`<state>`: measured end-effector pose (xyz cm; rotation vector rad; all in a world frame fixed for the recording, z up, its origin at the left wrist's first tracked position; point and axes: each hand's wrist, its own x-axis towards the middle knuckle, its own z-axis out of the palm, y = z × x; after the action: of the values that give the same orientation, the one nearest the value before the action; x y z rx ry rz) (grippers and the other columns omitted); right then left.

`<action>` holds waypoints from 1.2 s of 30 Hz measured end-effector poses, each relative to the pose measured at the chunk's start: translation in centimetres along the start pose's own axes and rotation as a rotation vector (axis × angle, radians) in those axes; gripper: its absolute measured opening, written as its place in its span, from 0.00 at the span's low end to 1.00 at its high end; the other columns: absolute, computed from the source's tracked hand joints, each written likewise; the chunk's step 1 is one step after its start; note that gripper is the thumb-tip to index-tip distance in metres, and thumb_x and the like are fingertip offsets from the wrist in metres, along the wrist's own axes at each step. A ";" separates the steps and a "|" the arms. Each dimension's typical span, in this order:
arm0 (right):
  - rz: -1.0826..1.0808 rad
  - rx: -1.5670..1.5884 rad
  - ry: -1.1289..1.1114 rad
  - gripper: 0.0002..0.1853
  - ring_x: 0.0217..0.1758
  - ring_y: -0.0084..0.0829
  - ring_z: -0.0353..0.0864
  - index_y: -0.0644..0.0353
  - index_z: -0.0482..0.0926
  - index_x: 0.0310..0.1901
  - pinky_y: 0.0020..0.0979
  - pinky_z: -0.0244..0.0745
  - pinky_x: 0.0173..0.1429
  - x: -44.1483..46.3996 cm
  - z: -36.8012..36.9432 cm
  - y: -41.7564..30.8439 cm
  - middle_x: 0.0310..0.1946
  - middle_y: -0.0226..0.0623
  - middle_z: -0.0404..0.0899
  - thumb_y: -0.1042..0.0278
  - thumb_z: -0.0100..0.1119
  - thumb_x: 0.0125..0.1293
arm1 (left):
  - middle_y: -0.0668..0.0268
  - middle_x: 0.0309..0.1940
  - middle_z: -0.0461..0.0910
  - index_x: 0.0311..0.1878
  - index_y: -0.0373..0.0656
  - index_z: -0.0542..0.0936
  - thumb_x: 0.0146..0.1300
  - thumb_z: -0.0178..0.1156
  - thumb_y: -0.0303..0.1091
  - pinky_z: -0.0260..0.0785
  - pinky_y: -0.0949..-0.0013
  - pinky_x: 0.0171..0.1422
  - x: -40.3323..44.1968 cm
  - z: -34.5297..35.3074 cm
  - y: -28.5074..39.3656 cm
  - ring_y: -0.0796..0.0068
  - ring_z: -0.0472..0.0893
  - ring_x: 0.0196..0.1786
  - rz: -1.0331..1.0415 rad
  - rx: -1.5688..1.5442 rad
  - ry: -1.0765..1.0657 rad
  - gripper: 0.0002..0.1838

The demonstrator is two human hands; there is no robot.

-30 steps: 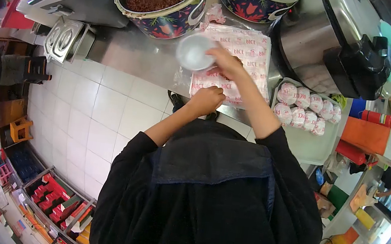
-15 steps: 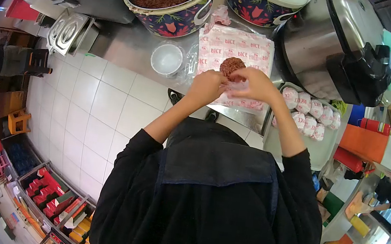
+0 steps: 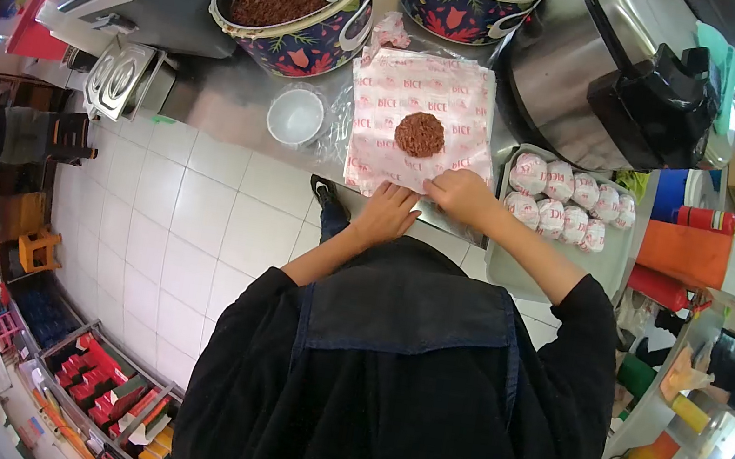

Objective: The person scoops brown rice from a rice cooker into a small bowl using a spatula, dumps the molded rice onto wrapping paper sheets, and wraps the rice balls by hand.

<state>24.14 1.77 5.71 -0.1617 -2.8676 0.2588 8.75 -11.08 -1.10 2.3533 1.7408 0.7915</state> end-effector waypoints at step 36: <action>0.205 0.307 -0.388 0.13 0.32 0.37 0.78 0.62 0.82 0.37 0.35 0.71 0.37 8.6 1.9 14.4 0.30 0.46 0.77 0.68 0.65 0.48 | 0.53 0.62 0.62 0.60 0.37 0.67 0.55 0.59 0.45 0.49 0.49 0.70 4.8 -0.3 -3.0 0.54 0.59 0.68 0.105 0.009 0.090 0.32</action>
<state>16.66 16.69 3.28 -0.3843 -3.1376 0.8503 7.03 -5.73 -0.31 2.4684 1.6684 0.9207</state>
